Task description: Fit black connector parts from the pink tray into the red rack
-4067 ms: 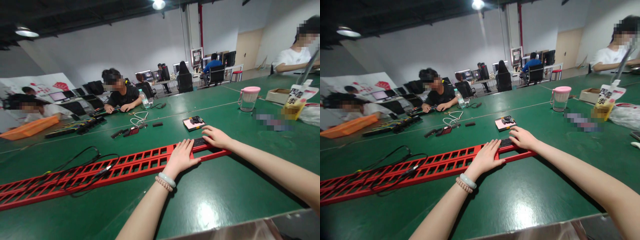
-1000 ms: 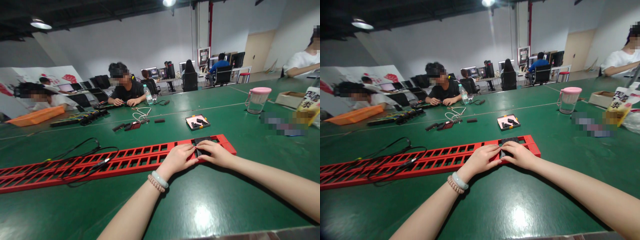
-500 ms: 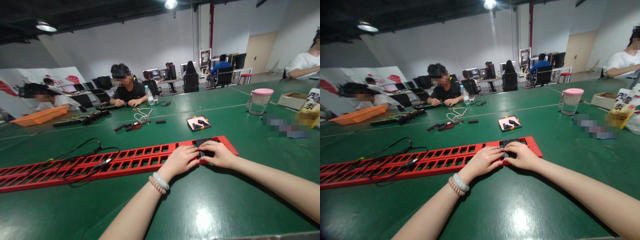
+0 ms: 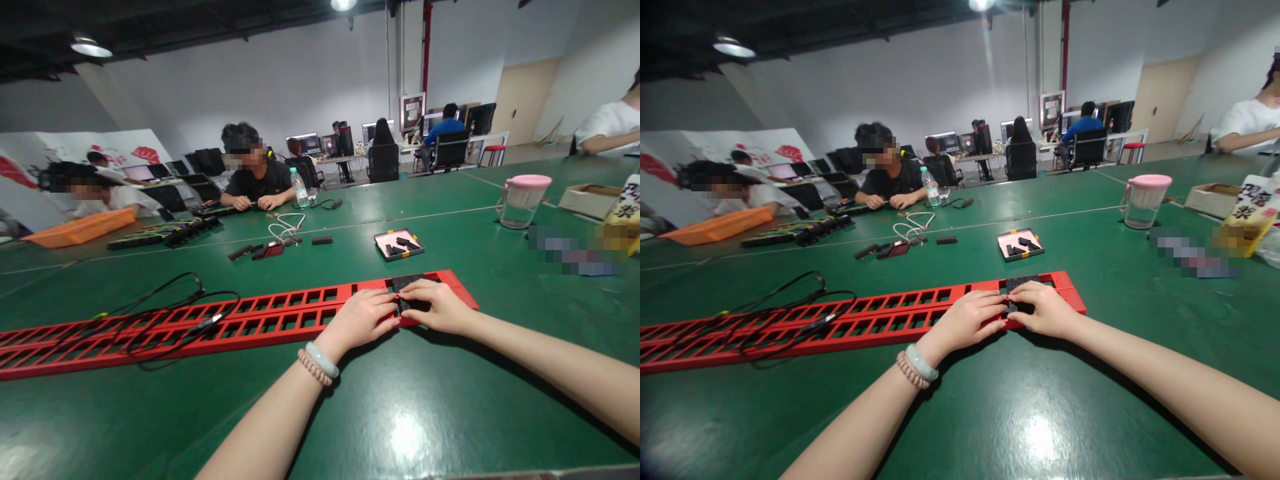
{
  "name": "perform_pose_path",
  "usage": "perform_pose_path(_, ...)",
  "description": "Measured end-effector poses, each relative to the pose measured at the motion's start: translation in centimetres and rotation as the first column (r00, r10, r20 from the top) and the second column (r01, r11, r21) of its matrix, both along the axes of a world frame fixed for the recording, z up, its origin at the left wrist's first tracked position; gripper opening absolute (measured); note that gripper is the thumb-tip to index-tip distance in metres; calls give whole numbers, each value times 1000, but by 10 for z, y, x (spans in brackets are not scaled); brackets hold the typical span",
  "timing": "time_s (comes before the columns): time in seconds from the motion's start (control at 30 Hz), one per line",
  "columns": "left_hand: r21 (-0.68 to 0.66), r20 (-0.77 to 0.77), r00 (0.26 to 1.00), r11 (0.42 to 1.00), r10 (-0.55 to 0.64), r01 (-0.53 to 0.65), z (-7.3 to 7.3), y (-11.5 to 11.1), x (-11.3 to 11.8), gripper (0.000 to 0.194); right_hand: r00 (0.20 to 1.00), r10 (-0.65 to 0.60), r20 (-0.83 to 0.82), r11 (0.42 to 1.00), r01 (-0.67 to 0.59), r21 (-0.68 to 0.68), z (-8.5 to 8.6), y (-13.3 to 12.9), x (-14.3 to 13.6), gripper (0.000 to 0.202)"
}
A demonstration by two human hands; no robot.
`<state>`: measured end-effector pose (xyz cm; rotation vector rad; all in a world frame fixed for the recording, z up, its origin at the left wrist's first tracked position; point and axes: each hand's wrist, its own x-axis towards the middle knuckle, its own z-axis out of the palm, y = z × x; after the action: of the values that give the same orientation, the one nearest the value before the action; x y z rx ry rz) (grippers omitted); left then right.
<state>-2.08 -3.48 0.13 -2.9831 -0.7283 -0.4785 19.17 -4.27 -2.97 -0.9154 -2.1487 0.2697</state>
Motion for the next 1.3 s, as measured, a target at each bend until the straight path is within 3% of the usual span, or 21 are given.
perform_pose_path(0.33, -8, -5, 1000, 1000, 0, 0, 2, -1, 0, 27, 1000, 7, -1, 999, -7, -48, 4, 1, 0, 25)
perform_pose_path(1.0, 2, 2, 1000, 1000, 13, -13, 0, 0, 0, 28, 985, 78, 154, 996, -72, -47, 19, 0, 0, 17)
perform_pose_path(1.3, -19, -14, 1000, 1000, 10, -10, 2, 1, 0, 27, 991, 87, 104, 992, -77, -103, 20, 3, 1, 21)
